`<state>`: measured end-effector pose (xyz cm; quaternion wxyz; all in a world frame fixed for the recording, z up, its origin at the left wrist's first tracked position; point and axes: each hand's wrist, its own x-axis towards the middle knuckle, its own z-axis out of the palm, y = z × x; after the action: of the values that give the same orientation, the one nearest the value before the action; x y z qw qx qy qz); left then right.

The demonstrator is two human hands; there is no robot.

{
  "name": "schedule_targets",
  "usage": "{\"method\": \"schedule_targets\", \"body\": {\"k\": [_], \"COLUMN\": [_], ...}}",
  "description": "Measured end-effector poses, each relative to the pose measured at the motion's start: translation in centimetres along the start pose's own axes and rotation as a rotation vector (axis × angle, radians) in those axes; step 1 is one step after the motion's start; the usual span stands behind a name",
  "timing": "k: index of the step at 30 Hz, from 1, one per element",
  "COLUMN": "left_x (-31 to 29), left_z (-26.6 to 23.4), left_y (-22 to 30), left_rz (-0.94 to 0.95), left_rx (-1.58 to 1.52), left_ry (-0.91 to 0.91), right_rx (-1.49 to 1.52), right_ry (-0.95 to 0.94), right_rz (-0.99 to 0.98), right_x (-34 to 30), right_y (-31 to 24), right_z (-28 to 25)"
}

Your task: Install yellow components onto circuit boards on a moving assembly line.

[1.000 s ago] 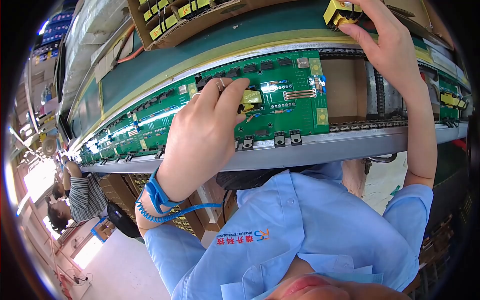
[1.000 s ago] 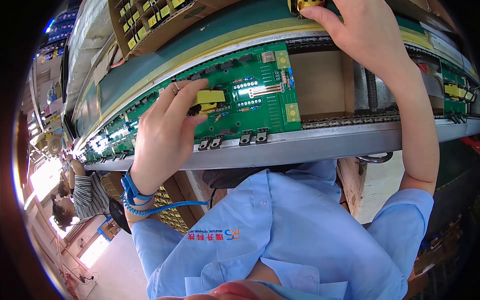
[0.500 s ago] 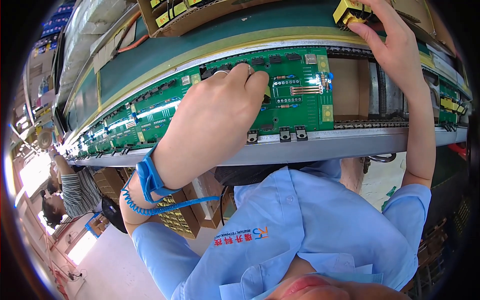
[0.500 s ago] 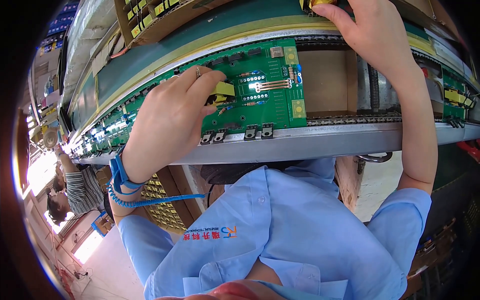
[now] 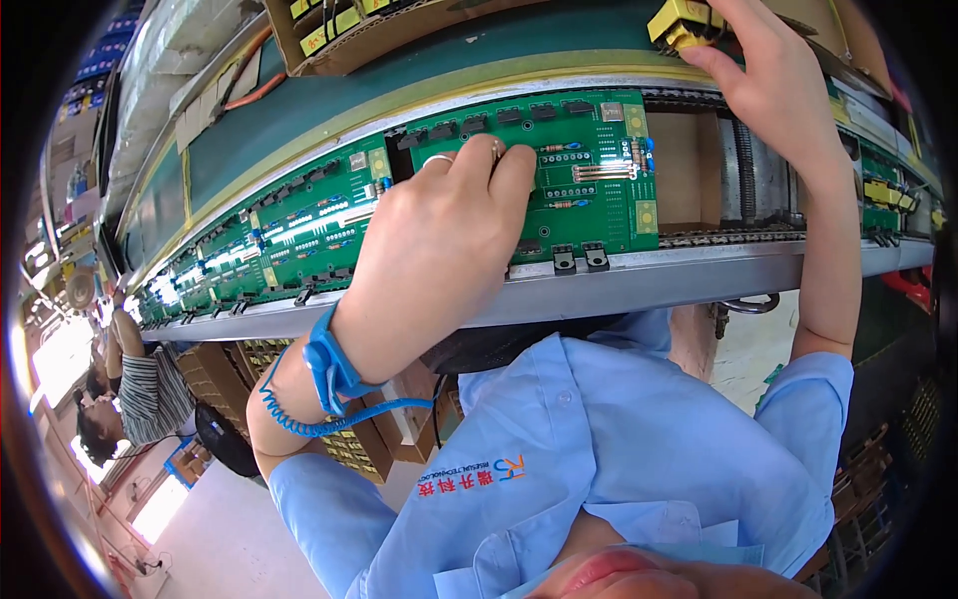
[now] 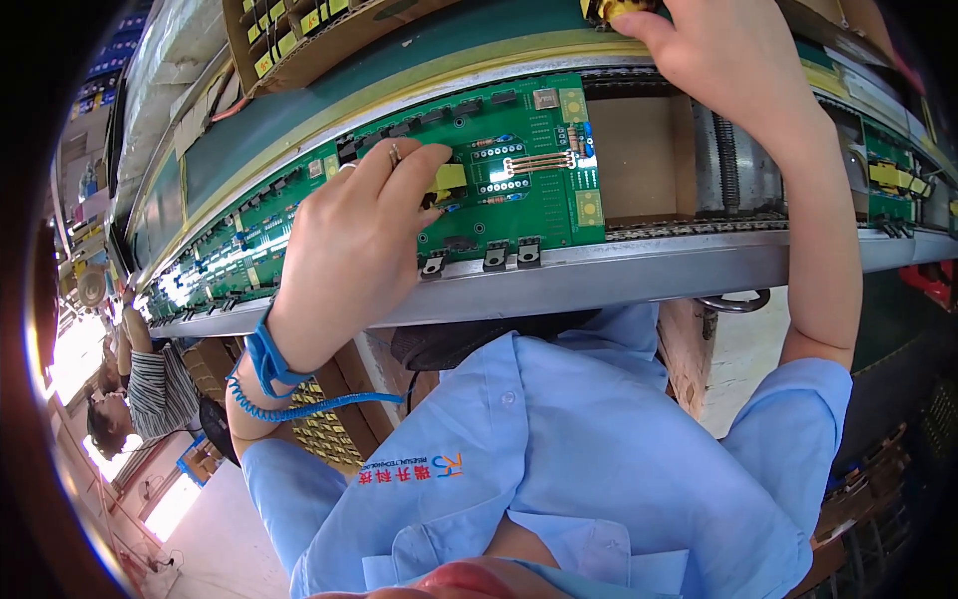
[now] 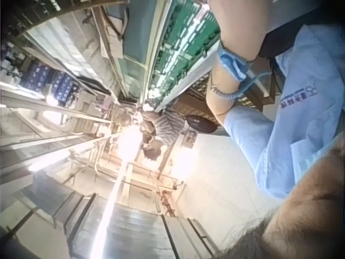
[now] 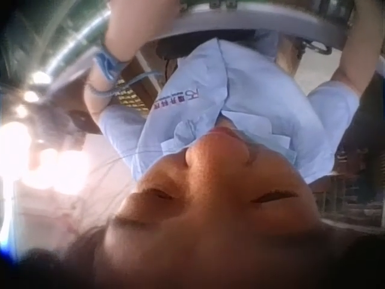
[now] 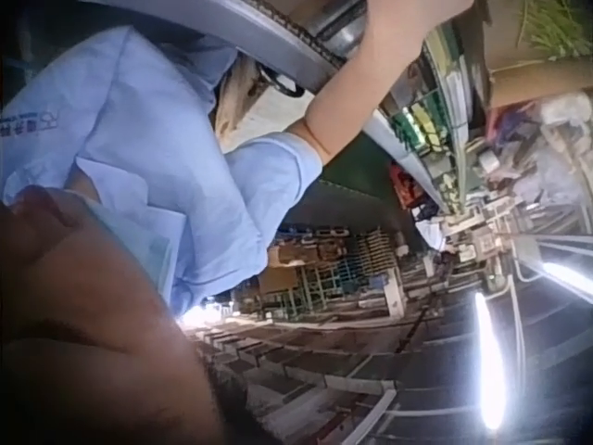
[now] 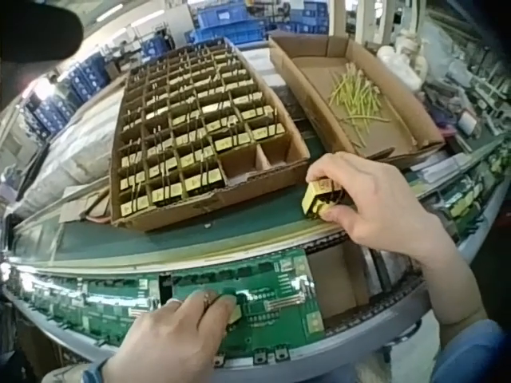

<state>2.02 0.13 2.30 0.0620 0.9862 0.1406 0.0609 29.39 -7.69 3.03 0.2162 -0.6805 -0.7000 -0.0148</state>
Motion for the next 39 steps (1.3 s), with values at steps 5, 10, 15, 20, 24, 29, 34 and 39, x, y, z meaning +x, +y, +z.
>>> {"method": "schedule_targets", "body": {"k": [5, 10, 15, 20, 24, 29, 34, 39], "left_x": [1.6, 2.3, 2.2, 2.1, 2.1, 1.9, 1.9, 2.0], "left_z": [0.9, 2.5, 3.2, 3.4, 3.1, 3.3, 3.3, 3.2], "left_y": [0.7, 2.1, 2.2, 1.9, 2.1, 2.2, 2.2, 2.1], "left_rz": [-0.039, -0.015, -0.036, -0.046, -0.089, -0.089, -0.090, -0.095], "left_rx": [-0.284, -0.395, -0.431, -0.426, -0.465, -0.453, -0.441, -0.439], "left_ry": [0.026, 0.122, 0.243, 0.256, 0.214, 0.228, 0.222, 0.217], "right_rx": [0.721, 1.089, 1.091, 1.045, 1.078, 1.040, 1.039, 1.002], "right_ry": [0.064, -0.156, -0.195, -0.223, -0.208, -0.229, -0.206, -0.208], "right_rz": [0.125, 0.256, 0.315, 0.384, 0.368, 0.358, 0.381, 0.362], "right_x": [-2.8, -5.0, -5.9, -6.1, -6.1, -6.3, -6.3, -6.4], "right_y": [2.3, -0.1, 0.9, 1.4, 1.8, 1.6, 1.7, 1.6], "right_z": [-1.8, 0.8, 1.7, 2.0, 2.1, 2.1, 1.9, 2.1]}}
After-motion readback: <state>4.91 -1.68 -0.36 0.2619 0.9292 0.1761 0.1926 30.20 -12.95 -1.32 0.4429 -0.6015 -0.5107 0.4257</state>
